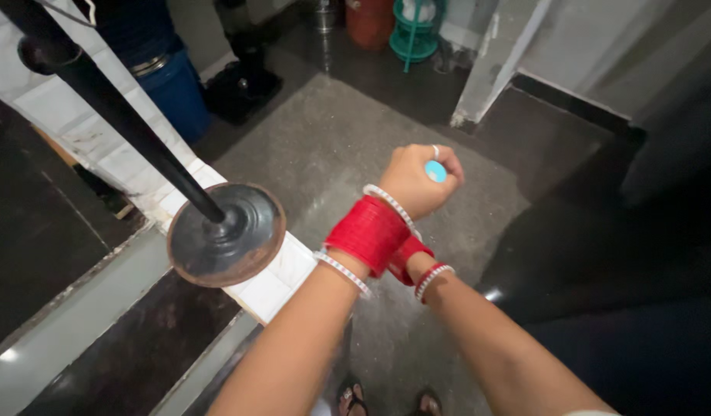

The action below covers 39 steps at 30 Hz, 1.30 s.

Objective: The person holds a mop handle and moves it across a floor area. They then place the mop into a bucket and repeatedly push down on the handle to spin the mop head.

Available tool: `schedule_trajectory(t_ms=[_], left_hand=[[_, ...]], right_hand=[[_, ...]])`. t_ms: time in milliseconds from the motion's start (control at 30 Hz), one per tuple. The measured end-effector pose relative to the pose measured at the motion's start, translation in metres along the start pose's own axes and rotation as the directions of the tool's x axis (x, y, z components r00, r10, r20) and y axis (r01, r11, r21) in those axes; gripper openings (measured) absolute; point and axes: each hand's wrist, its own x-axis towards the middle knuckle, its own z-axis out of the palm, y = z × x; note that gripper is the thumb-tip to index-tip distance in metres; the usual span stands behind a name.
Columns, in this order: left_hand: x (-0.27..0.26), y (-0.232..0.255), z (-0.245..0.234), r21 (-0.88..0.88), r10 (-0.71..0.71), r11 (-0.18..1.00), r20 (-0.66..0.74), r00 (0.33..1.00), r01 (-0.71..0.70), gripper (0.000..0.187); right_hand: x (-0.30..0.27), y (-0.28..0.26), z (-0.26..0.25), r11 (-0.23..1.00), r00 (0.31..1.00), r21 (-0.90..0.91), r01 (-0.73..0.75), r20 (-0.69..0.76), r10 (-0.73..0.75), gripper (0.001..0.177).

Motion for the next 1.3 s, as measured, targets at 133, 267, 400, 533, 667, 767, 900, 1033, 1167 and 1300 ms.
schedule_trajectory(t_ms=[133, 267, 400, 533, 667, 767, 900, 1033, 1167, 1300], left_hand=[[-0.001, 0.022, 0.048, -0.035, -0.046, 0.998, 0.075, 0.996, 0.049, 0.009], [-0.002, 0.049, 0.104, -0.049, -0.088, 0.994, 0.122, 0.989, 0.094, 0.006], [-0.013, 0.076, 0.178, -0.114, -0.028, 0.992, 0.208, 0.978, 0.052, 0.006], [-0.041, 0.106, 0.254, -0.173, 0.160, 0.978, 0.258, 0.953, -0.117, 0.006], [-0.062, 0.140, 0.302, -0.161, 0.127, 0.984, 0.335, 0.934, -0.077, 0.008], [-0.076, 0.161, 0.318, -0.175, 0.035, 0.983, 0.433, 0.901, 0.046, 0.009], [-0.096, 0.166, 0.309, -0.161, 0.025, 0.985, 0.474, 0.880, 0.059, 0.007], [-0.108, 0.153, 0.283, -0.292, 0.095, 0.956, 0.371, 0.924, 0.019, 0.005], [-0.122, 0.137, 0.236, -0.232, 0.125, 0.971, 0.265, 0.956, -0.063, 0.009], [-0.143, 0.123, 0.176, -0.230, 0.119, 0.971, 0.208, 0.971, -0.070, 0.010]], right_hand=[[-0.030, 0.014, -0.045, 0.999, 0.998, 0.047, -0.019, -0.063, 0.022, 0.038], [-0.072, 0.043, -0.100, 0.995, 0.989, 0.094, -0.029, -0.141, 0.042, 0.038], [-0.131, 0.085, -0.165, 0.988, 0.968, 0.139, -0.060, -0.235, 0.092, 0.038], [-0.213, 0.136, -0.230, 0.977, 0.920, 0.169, -0.129, -0.346, 0.181, 0.038], [-0.276, 0.165, -0.264, 0.969, 0.888, 0.164, -0.184, -0.395, 0.235, 0.038], [-0.312, 0.175, -0.272, 0.964, 0.876, 0.171, -0.205, -0.407, 0.259, 0.038], [-0.330, 0.178, -0.264, 0.973, 0.885, 0.146, -0.177, -0.408, 0.223, 0.038], [-0.317, 0.180, -0.238, 0.993, 0.920, 0.081, -0.080, -0.377, 0.105, 0.038], [-0.282, 0.186, -0.186, 0.993, 0.933, -0.024, 0.118, -0.339, -0.119, 0.038], [-0.253, 0.169, -0.118, 0.919, 0.874, -0.153, 0.363, -0.286, -0.393, 0.038]])
